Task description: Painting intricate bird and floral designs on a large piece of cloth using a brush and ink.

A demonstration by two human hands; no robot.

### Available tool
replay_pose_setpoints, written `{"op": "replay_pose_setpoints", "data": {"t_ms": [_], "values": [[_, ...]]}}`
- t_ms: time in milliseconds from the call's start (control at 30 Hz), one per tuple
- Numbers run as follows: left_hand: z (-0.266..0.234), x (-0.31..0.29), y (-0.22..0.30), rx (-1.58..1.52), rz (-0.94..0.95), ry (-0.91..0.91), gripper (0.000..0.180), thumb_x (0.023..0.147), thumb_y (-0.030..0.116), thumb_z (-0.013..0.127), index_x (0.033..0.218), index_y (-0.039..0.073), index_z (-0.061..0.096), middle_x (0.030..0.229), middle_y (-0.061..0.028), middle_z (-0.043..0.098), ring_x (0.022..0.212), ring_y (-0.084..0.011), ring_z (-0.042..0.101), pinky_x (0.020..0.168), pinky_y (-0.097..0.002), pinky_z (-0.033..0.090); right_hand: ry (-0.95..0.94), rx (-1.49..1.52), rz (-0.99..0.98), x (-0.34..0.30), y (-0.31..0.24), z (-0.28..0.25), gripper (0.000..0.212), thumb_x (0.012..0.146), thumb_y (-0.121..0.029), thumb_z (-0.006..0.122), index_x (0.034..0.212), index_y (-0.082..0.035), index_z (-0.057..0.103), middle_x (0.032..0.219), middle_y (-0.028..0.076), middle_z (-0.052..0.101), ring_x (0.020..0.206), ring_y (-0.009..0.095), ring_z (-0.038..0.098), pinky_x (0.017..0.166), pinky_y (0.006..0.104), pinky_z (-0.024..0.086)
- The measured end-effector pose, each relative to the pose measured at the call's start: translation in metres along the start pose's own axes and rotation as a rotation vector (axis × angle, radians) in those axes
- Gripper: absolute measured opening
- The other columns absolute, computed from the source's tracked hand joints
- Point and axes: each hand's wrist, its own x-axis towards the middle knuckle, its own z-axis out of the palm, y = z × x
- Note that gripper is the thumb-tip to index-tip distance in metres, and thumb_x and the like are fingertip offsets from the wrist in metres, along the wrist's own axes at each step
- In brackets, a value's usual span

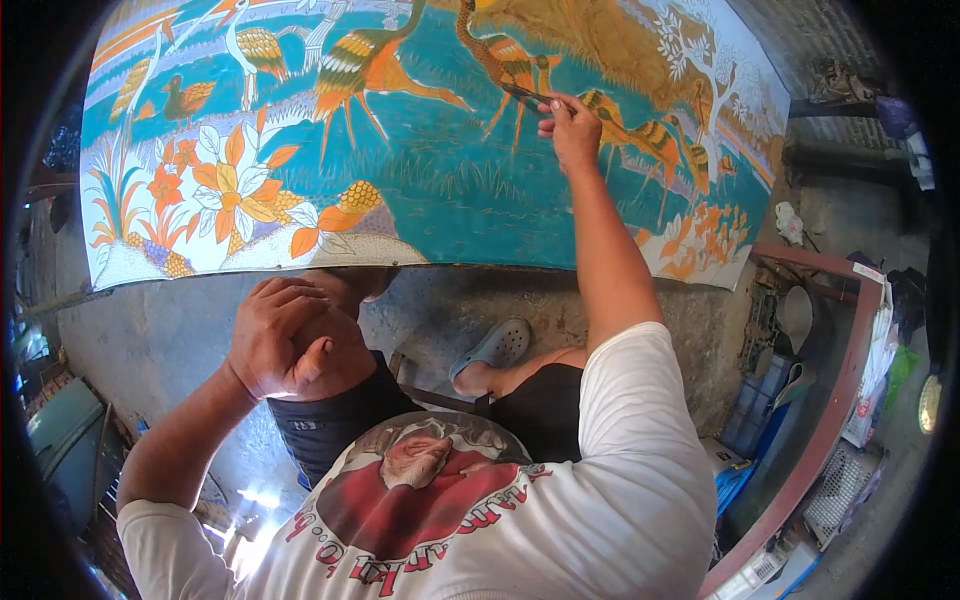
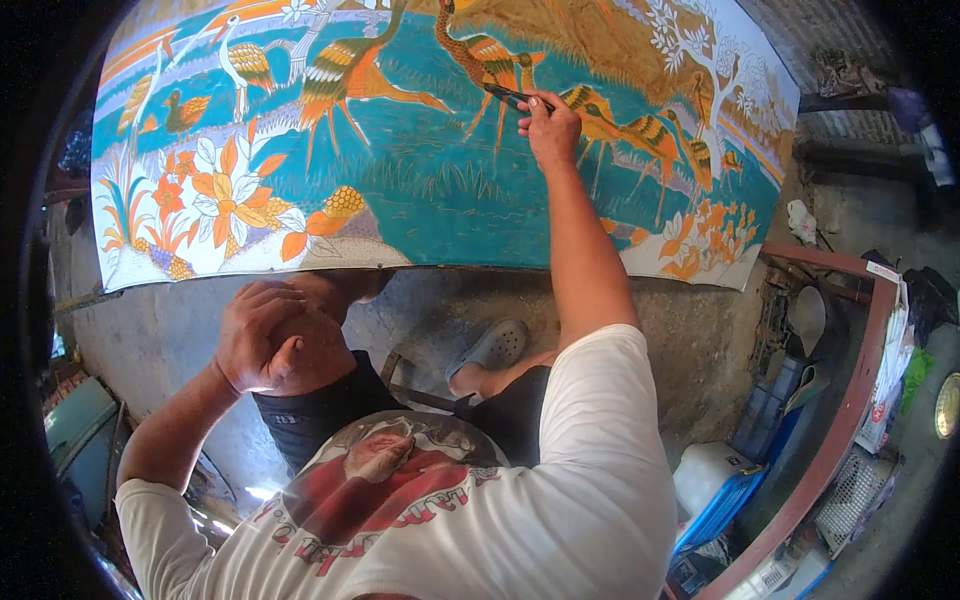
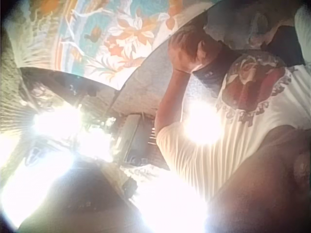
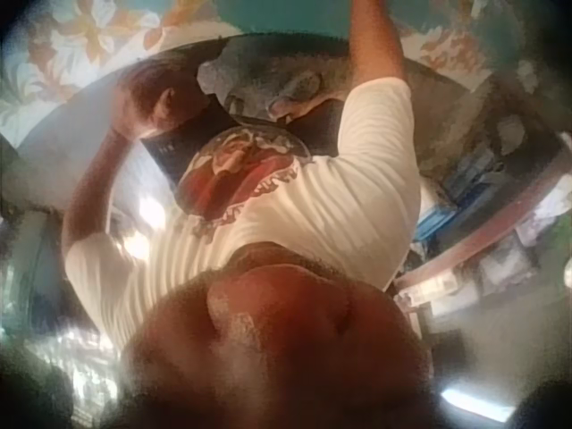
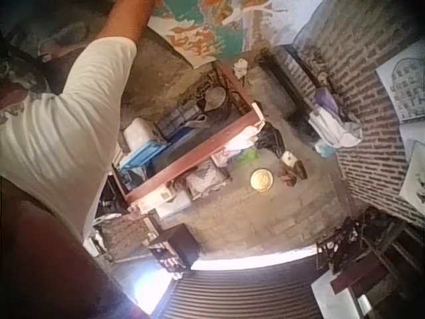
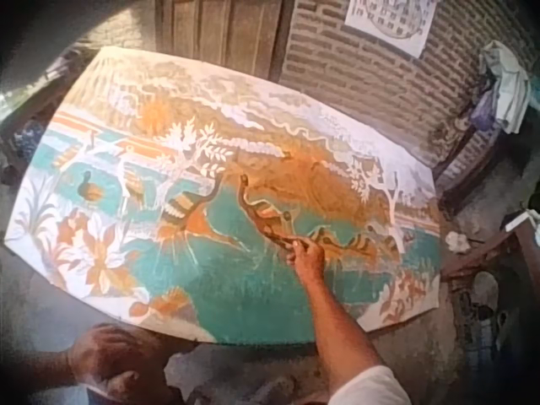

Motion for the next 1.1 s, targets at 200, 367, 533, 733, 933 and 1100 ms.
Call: {"op": "replay_pose_setpoints", "data": {"t_ms": [200,367,533,733,933,1100], "values": [[-0.001,0.0,-0.001,-0.001,0.0,0.0,0.052,0.082,0.046,0.063,0.101,-0.002,0.071,0.104,-0.0241,0.071,0.101,-0.0442,0.067,0.093,-0.0506,0.05,0.015,-0.054,-0.059,0.001,-0.007,-0.006,0.023,0.102,-0.009,0.056,0.117,0.001,0.07,0.097,0.013,0.075,0.069,0.014,0.068,0.061,0.0293,0.061],[-0.002,0.003,0.001,-0.017,0.003,-0.007,0.051,0.083,0.045,0.063,0.102,-0.001,0.072,0.104,-0.0242,0.071,0.102,-0.0445,0.067,0.093,-0.0507,0.05,0.014,0.004,-0.082,0.001,-0.015,0.002,0.023,0.102,-0.009,0.057,0.117,0.002,0.07,0.099,0.014,0.075,0.069,0.014,0.068,0.061,0.0289,0.061],[-0.002,0.004,0.002,-0.003,0.012,-0.017,0.051,0.083,0.045,0.063,0.102,-0.001,0.072,0.105,-0.0244,0.071,0.102,-0.0444,0.067,0.093,-0.0504,0.05,-0.032,-0.03,-0.08,0.004,-0.011,0.002,0.023,0.101,-0.01,0.057,0.118,0.002,0.07,0.099,0.014,0.076,0.069,0.013,0.068,0.061,0.0288,0.061],[0.0,0.0,0.001,-0.003,-0.001,-0.001,0.052,0.082,0.046,0.064,0.101,-0.002,0.071,0.104,-0.0244,0.071,0.101,-0.0441,0.067,0.093,-0.0502,0.05,-0.041,-0.071,-0.062,0.002,-0.011,0.002,0.024,0.102,-0.01,0.057,0.118,0.002,0.069,0.099,0.013,0.076,0.07,0.013,0.068,0.062,0.0289,0.061],[0.0,0.0,-0.002,0.008,0.003,0.002,0.052,0.082,0.046,0.064,0.101,-0.002,0.071,0.104,-0.0243,0.071,0.101,-0.0438,0.067,0.093,-0.05,0.051,-0.028,-0.045,-0.104,0.004,-0.012,-0.002,0.024,0.102,-0.01,0.058,0.119,0.002,0.069,0.099,0.013,0.075,0.072,0.012,0.068,0.062,0.0285,0.061],[0.0,0.001,-0.001,0.004,-0.001,0.011,0.052,0.082,0.046,0.064,0.1,-0.003,0.071,0.104,-0.0243,0.071,0.101,-0.0438,0.067,0.093,-0.05,0.051,-0.061,-0.087,-0.082,0.006,-0.012,0.001,0.024,0.102,-0.011,0.058,0.118,0.002,0.069,0.099,0.013,0.075,0.07,0.012,0.067,0.063,0.0282,0.061]]}}
